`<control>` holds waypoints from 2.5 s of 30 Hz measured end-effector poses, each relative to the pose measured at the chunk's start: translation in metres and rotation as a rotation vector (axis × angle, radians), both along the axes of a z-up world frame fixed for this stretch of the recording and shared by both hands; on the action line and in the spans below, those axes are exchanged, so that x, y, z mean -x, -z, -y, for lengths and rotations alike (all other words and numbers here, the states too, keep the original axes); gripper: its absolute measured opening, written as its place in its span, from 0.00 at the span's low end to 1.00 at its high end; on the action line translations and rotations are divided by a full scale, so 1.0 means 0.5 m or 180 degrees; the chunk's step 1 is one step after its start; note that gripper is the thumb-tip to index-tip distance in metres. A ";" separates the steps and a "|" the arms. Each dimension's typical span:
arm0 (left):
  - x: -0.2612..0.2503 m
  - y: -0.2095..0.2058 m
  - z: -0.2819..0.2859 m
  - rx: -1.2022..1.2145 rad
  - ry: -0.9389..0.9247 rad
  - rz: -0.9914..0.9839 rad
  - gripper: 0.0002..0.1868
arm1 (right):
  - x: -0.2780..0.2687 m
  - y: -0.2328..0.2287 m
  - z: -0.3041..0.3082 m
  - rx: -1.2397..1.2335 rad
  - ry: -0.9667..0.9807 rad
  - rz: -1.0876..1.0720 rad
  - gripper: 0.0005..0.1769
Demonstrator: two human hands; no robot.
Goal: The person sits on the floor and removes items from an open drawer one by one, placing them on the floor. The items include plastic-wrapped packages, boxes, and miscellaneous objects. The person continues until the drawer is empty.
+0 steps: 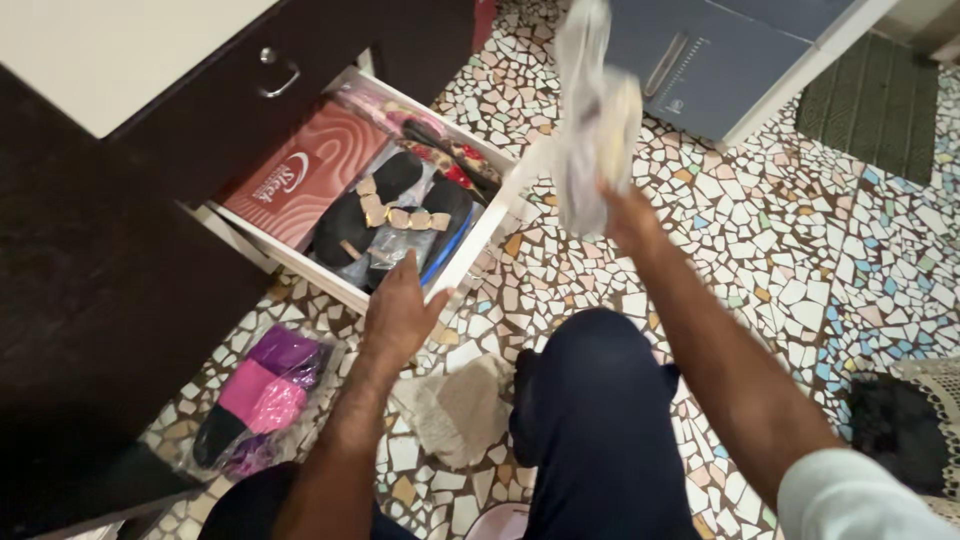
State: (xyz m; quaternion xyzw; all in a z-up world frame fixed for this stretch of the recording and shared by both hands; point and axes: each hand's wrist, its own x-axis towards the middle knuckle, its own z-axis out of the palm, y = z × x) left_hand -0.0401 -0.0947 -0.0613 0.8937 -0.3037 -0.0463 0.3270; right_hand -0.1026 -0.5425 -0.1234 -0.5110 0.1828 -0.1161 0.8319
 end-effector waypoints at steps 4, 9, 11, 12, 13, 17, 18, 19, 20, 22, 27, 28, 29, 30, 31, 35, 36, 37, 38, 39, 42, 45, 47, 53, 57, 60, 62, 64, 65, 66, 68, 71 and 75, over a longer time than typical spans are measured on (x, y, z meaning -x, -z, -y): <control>0.021 0.036 0.031 -0.0933 0.0144 0.0167 0.49 | 0.223 0.218 -0.050 0.1660 0.0378 -0.2005 0.38; 0.054 0.050 0.056 -0.1373 -0.0047 -0.0309 0.48 | 0.380 0.347 -0.162 0.0549 0.0780 -0.1928 0.34; 0.048 0.046 0.069 -0.1620 -0.0099 -0.0316 0.48 | 0.395 0.371 -0.183 0.0004 0.0849 -0.1496 0.32; 0.047 0.045 0.074 -0.1744 -0.0126 -0.0327 0.48 | 0.379 0.384 -0.192 -0.0112 0.1012 -0.1487 0.31; 0.049 0.044 0.074 -0.1721 -0.0086 -0.0313 0.48 | 0.368 0.395 -0.193 -0.0227 0.1176 -0.1476 0.29; 0.051 0.042 0.062 -0.1631 -0.0036 -0.0220 0.47 | 0.296 0.432 -0.141 0.0169 0.1187 -0.1790 0.27; 0.053 0.042 0.065 -0.1586 -0.0029 -0.0185 0.47 | 0.275 0.435 -0.113 -0.0062 0.1172 -0.1366 0.27; 0.054 0.041 0.065 -0.1607 -0.0006 -0.0255 0.48 | 0.271 0.436 -0.081 0.0494 0.0730 -0.1171 0.19; 0.053 0.038 0.064 -0.1621 0.0001 -0.0321 0.48 | 0.263 0.437 -0.055 0.1051 0.0271 -0.0956 0.20; 0.051 0.031 0.063 -0.1629 0.0011 -0.0369 0.50 | 0.215 0.424 -0.003 0.1303 0.0935 -0.2782 0.27; 0.052 0.027 0.067 -0.1605 0.0001 -0.0490 0.51 | 0.211 0.373 0.077 0.2661 0.0319 -0.4109 0.35; 0.052 0.029 0.066 -0.1569 0.0004 -0.0521 0.50 | 0.223 0.365 0.079 0.2651 0.0564 -0.4049 0.36; 0.053 0.032 0.065 -0.1532 0.0007 -0.0551 0.50 | 0.239 0.357 0.077 0.2639 0.0807 -0.3985 0.37; 0.051 0.033 0.059 -0.1511 -0.0019 -0.0569 0.49 | 0.245 0.354 0.066 0.2618 0.1025 -0.3891 0.37; 0.050 0.035 0.061 -0.1425 0.0006 -0.0602 0.48 | 0.249 0.350 0.054 0.2592 0.1241 -0.3794 0.38; 0.049 0.024 0.062 -0.1396 0.0032 -0.0909 0.53 | 0.206 0.329 -0.001 0.3553 0.1495 -0.2225 0.39; 0.043 0.017 0.065 -0.1447 0.0066 -0.1027 0.55 | 0.168 0.307 -0.003 0.4226 0.1398 -0.2148 0.35; 0.038 0.011 0.065 -0.1561 0.0127 -0.1042 0.57 | 0.111 0.272 -0.003 0.4897 0.1293 -0.2046 0.32; 0.035 0.006 0.064 -0.1670 0.0196 -0.1062 0.58 | 0.062 0.234 -0.014 0.5985 0.1120 -0.1414 0.25; 0.029 0.003 0.060 -0.1778 0.0265 -0.1083 0.60 | 0.012 0.189 -0.024 0.4954 0.0976 -0.0770 0.18; 0.002 -0.005 0.043 -0.2078 0.0378 -0.1001 0.49 | -0.116 -0.035 -0.149 0.3039 -0.0415 -0.0265 0.20; -0.031 -0.013 0.004 -0.2092 0.0225 -0.0458 0.32 | -0.190 -0.210 -0.305 0.4175 -0.1564 -0.0580 0.18; -0.060 -0.016 -0.041 -0.1962 -0.0068 -0.0151 0.19 | -0.231 -0.262 -0.388 0.4943 -0.2174 -0.0360 0.21; -0.089 -0.030 -0.137 -0.1906 -0.0482 -0.0129 0.12 | -0.291 -0.204 -0.572 0.6612 -0.3291 -0.1641 0.41; -0.093 -0.046 -0.160 -0.1797 -0.0494 -0.0131 0.16 | -0.270 -0.114 -0.587 0.7013 -0.3199 -0.0321 0.59; -0.095 -0.053 -0.171 -0.1703 -0.0568 -0.0171 0.15 | -0.285 -0.084 -0.576 0.6824 -0.3089 -0.0171 0.56; -0.099 -0.055 -0.174 -0.1716 -0.0546 -0.0273 0.14 | -0.301 -0.083 -0.575 0.6872 -0.3472 -0.0660 0.56; -0.100 -0.058 -0.175 -0.1714 -0.0556 -0.0321 0.13 | -0.311 -0.077 -0.582 0.7016 -0.3707 -0.0882 0.50; -0.100 -0.061 -0.175 -0.1703 -0.0577 -0.0314 0.14 | -0.312 -0.069 -0.586 0.7151 -0.3751 -0.0853 0.44; -0.099 -0.064 -0.174 -0.1689 -0.0596 -0.0309 0.14 | -0.313 -0.061 -0.585 0.7288 -0.3795 -0.0826 0.38; -0.101 -0.068 -0.171 -0.1620 -0.0619 -0.0402 0.13 | -0.322 -0.044 -0.587 0.7915 -0.3707 -0.0096 0.33; -0.104 -0.066 -0.161 -0.1595 -0.0626 -0.0446 0.13 | -0.327 -0.051 -0.565 0.7757 -0.3888 0.0256 0.32; -0.108 -0.067 -0.151 -0.1365 -0.0671 -0.0247 0.10 | -0.317 -0.090 -0.522 0.7358 -0.3770 0.0713 0.32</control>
